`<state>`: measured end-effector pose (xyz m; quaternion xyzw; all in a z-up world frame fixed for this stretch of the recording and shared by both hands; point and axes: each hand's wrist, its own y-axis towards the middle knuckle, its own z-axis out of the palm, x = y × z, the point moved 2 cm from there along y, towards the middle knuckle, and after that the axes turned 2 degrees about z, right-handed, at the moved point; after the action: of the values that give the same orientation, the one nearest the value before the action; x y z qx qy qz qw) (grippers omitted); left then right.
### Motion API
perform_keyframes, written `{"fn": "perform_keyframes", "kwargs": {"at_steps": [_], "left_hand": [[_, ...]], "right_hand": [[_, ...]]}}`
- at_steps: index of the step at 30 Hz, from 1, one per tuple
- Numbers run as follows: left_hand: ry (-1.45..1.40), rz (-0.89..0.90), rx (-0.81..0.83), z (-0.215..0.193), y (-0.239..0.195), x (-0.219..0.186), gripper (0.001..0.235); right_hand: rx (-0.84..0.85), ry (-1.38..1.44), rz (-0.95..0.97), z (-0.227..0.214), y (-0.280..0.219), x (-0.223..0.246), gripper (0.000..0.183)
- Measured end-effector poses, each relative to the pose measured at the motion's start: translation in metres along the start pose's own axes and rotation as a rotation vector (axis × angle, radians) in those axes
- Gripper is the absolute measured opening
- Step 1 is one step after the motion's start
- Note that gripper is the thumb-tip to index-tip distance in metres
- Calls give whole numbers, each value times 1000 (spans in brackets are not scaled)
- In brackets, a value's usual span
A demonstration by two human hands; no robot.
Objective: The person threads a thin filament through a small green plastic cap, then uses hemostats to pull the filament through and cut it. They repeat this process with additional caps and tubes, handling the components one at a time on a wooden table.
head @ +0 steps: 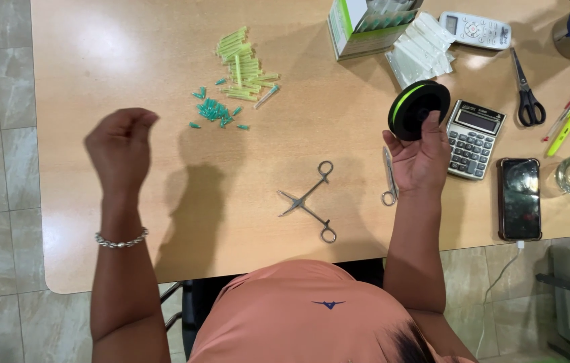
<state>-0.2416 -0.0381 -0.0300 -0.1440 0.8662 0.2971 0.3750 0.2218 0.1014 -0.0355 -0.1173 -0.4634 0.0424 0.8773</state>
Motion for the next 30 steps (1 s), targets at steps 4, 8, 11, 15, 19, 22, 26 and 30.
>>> {"fn": "perform_keyframes", "kwargs": {"at_steps": [4,8,11,15,19,22,26,30], "left_hand": [[45,36,-5,-27,8,27,9],[112,103,-115,-54,18,50,21],[231,118,-126,-73,30,66,20],[203,77,-118,-96,43,103,22],[325,48,-175,-116,50,129,7],[110,19,-173,-130,53,161,12],[180,-19,-261,-145,56,167,4],[361,130,-363,-164,61,161,4]], "right_hand": [[-174,-20,10,-9,5,3,50],[-185,6,11,-17,7,7,59],[-140,-18,23,-14,5,7,58],[-98,-62,54,-10,1,5,54],[10,-94,54,-20,3,1,67],[44,-86,50,-30,6,-1,66],[145,-155,35,-31,2,3,60],[135,-142,5,-19,-12,16,63]]}}
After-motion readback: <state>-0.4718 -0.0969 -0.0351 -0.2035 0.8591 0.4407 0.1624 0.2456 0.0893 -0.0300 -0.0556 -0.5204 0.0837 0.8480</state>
